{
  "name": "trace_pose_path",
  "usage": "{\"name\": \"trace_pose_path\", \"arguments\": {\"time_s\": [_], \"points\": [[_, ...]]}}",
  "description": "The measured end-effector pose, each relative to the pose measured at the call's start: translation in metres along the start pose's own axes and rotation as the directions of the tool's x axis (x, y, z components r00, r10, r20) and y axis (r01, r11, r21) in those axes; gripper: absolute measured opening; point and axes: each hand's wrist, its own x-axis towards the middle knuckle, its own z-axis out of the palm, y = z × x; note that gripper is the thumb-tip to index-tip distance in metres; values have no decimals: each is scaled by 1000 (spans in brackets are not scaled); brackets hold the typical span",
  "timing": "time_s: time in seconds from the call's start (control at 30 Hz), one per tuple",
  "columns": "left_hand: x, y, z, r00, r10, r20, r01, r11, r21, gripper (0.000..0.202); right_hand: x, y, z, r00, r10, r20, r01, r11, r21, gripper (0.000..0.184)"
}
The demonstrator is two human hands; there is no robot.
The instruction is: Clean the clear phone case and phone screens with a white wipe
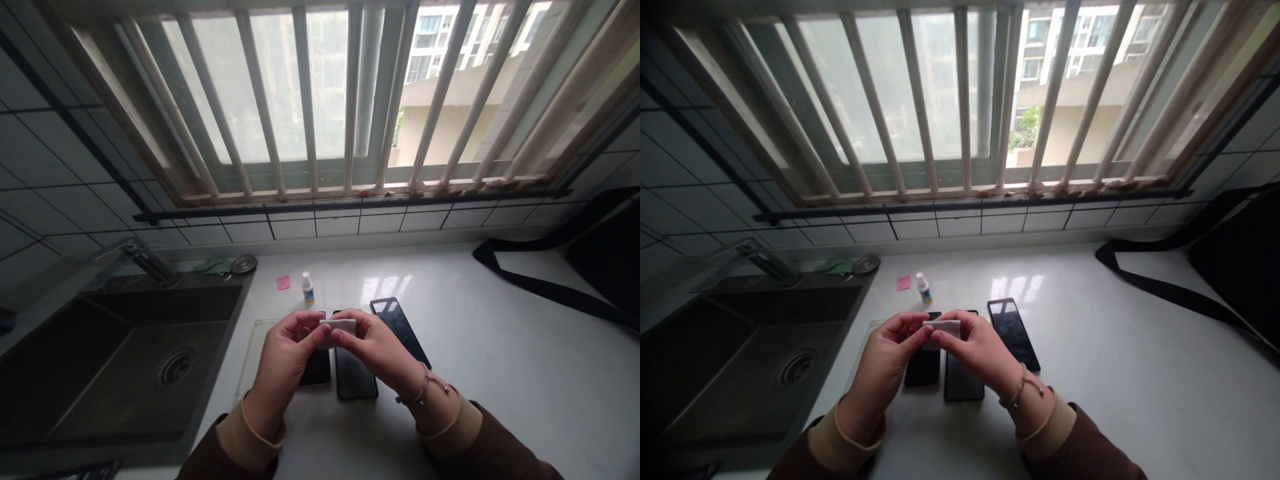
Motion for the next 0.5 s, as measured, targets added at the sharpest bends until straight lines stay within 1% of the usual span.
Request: {"name": "trace_pose_path", "arguments": {"time_s": [0.07,0.17,0.23,0.4,0.47,0.5], "points": [[0,-1,0,1000,6,-4,-6,1000,16,37,1,2,0,1000,29,0,-29,998,52,39],[0,0,0,1000,14,-15,-14,1000,16,37,2,5,-1,998,46,-36,-41,993,107,37],[0,0,0,1000,20,-18,-20,1000,9,35,2,5,-1,998,33,-58,-26,992,123,36],[-1,1,1,999,26,-29,-26,999,29,33,1,4,0,998,-21,-67,28,994,109,37],[0,2,0,999,42,-30,-39,996,78,32,1,5,0,996,-30,-82,39,993,109,39],[1,4,-2,998,57,-32,-53,990,127,32,1,5,0,995,-35,-94,44,994,103,40]]}}
